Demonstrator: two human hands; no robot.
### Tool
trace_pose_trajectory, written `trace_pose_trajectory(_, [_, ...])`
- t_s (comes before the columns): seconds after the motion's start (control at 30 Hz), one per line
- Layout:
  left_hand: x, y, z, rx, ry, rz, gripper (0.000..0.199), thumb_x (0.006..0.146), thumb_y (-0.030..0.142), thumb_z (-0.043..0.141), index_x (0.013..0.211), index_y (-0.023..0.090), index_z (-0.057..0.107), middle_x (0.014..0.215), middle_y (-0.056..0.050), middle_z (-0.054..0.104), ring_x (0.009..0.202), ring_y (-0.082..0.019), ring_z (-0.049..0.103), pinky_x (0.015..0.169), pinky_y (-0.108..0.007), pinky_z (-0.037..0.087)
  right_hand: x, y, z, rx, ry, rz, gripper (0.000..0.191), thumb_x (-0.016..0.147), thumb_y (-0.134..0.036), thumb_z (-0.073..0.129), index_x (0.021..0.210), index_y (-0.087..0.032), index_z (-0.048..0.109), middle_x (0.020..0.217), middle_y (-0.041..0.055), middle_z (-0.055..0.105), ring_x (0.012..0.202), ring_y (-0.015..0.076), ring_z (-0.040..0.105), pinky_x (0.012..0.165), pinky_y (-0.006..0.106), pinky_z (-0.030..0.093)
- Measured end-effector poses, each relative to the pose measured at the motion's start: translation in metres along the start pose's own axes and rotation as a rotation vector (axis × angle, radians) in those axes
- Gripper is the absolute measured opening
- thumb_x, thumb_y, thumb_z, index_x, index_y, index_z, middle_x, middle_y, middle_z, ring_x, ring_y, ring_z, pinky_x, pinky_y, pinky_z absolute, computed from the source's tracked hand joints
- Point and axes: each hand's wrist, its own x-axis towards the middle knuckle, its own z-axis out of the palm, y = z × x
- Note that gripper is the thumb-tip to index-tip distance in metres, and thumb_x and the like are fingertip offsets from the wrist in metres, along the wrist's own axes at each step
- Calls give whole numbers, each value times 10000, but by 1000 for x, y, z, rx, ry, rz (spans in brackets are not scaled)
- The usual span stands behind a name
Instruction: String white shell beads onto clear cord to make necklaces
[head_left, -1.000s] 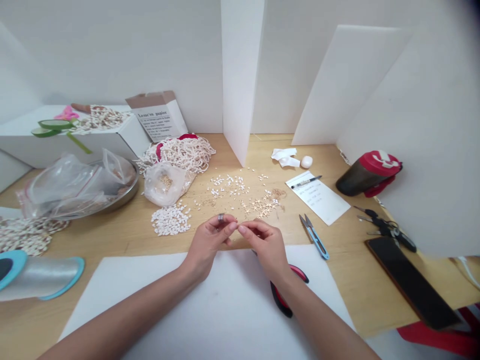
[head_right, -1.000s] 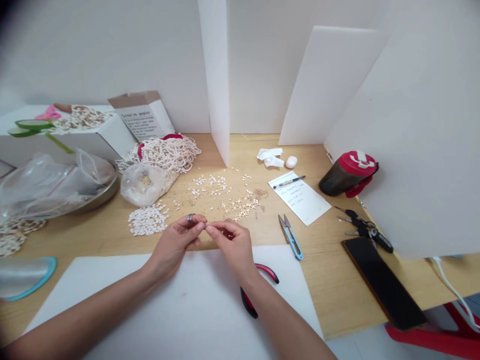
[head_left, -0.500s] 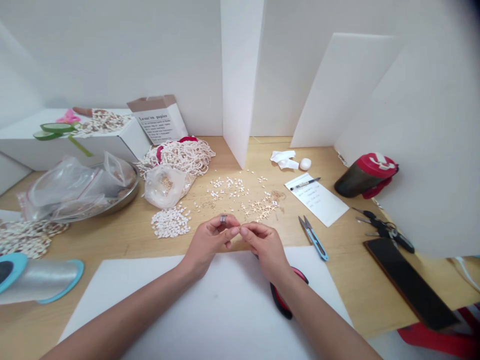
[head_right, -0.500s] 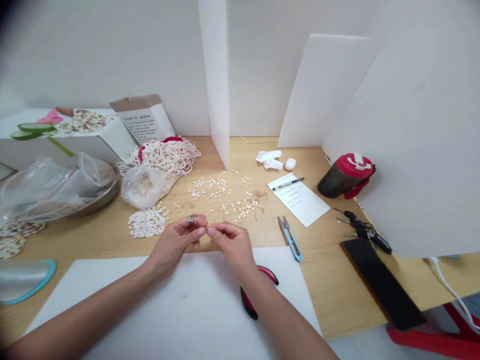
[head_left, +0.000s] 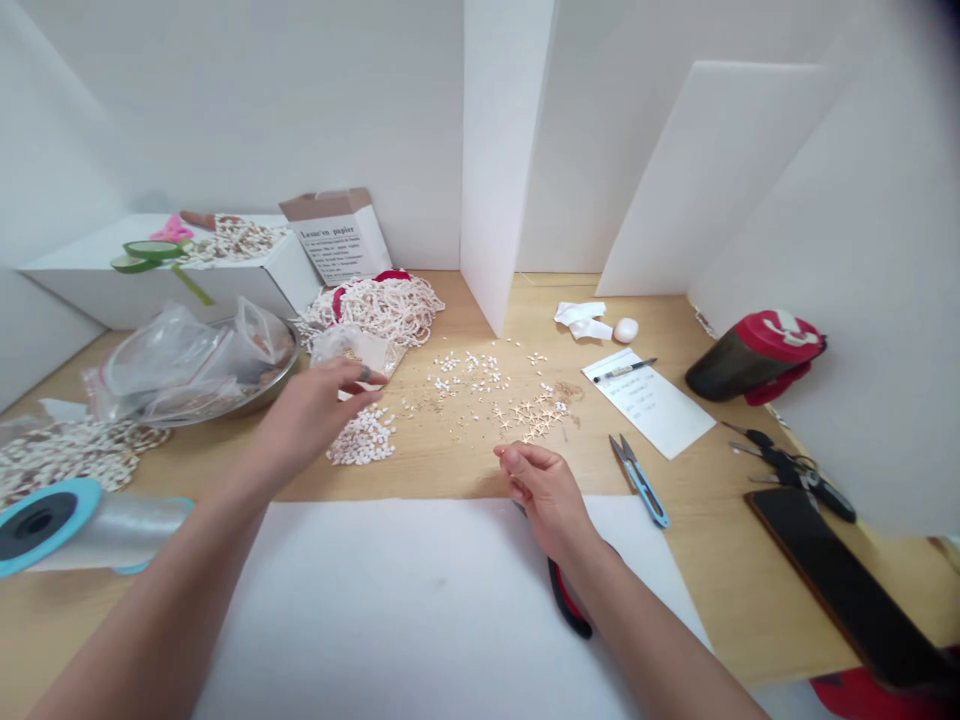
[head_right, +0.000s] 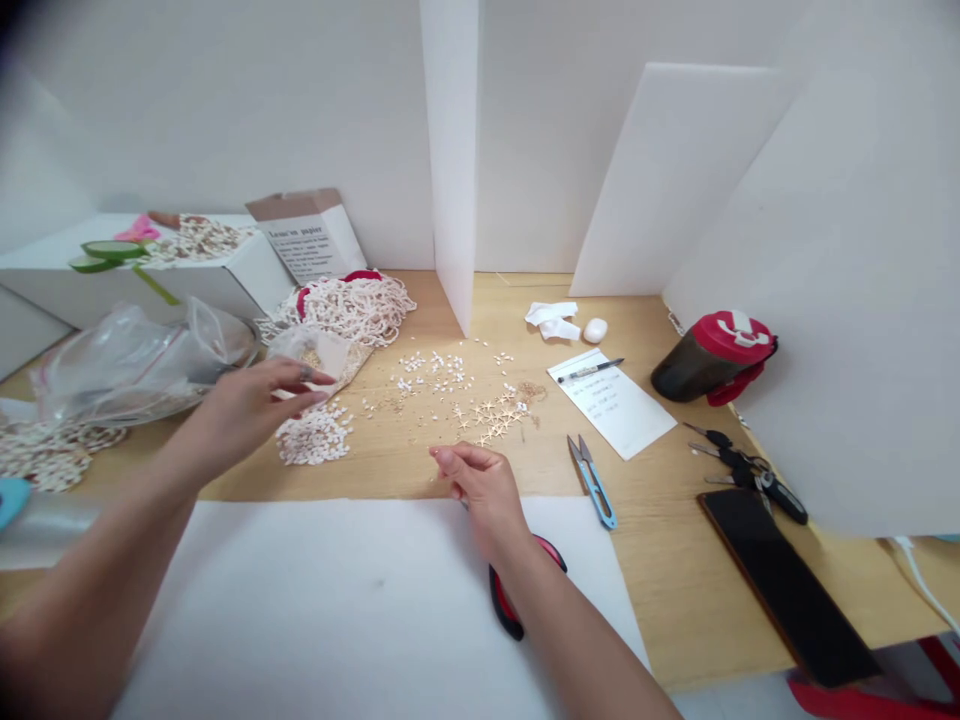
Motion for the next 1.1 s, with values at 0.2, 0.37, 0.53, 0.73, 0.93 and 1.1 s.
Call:
trace_pose_trajectory(0.2, [7, -37, 16, 269, -225, -87, 171, 744, 315, 579, 789, 188, 683, 798, -69, 686, 725, -228, 605, 611, -273, 367, 0, 4, -2, 72, -25, 16, 234, 697, -374, 739, 598, -175, 668, 759, 20, 595, 593, 84, 423, 496, 217, 310])
trace_pose_trajectory(0.37, [12, -49, 45, 368, -194, -71, 195, 777, 284, 511, 785, 169, 668, 862, -109, 677, 809, -252, 607, 635, -282, 356, 0, 4, -3, 58, -18, 8, 250, 686, -389, 742, 597, -170, 660, 744, 29, 592, 626, 106, 448, 501, 228, 312])
trace_pose_trajectory(0.53, [14, -52, 48, 377, -211, -64, 174, 781, 295, 520, 758, 184, 652, 848, -97, 690, 825, -252, 612, 660, -283, 364, 0, 4, -1, 33, -13, 21, 283, 672, -415, 744, 583, -165, 646, 799, 41, 626, 571, 89, 418, 496, 233, 303])
trace_pose_trajectory(0.73, [10, -41, 46, 370, -191, -22, 156, 776, 298, 517, 742, 194, 627, 825, -82, 684, 777, -247, 607, 630, -286, 361, 0, 1, 0, 42, -17, 23, 264, 672, -407, 748, 581, -176, 658, 699, 8, 579, 545, 80, 395, 496, 229, 292])
trace_pose_trajectory(0.93, [1, -3, 54, -275, -86, -15, 231, 772, 354, 598, 897, 175, 676, 861, -58, 691, 803, -201, 614, 728, -283, 446, -1, 0, 2, -36, 18, -10, 252, 680, -429, 737, 678, -178, 711, 637, -6, 535, 531, 86, 390, 492, 234, 304])
trace_pose_trajectory(1.1, [-15, 28, 70, -976, -325, -296, 318, 707, 339, 727, 966, 157, 706, 844, -62, 704, 796, -150, 630, 703, -224, 501, -6, -4, 6, -277, 107, -169, 183, 729, -382, 709, 785, -214, 751, 662, -7, 590, 560, 103, 467, 517, 242, 357])
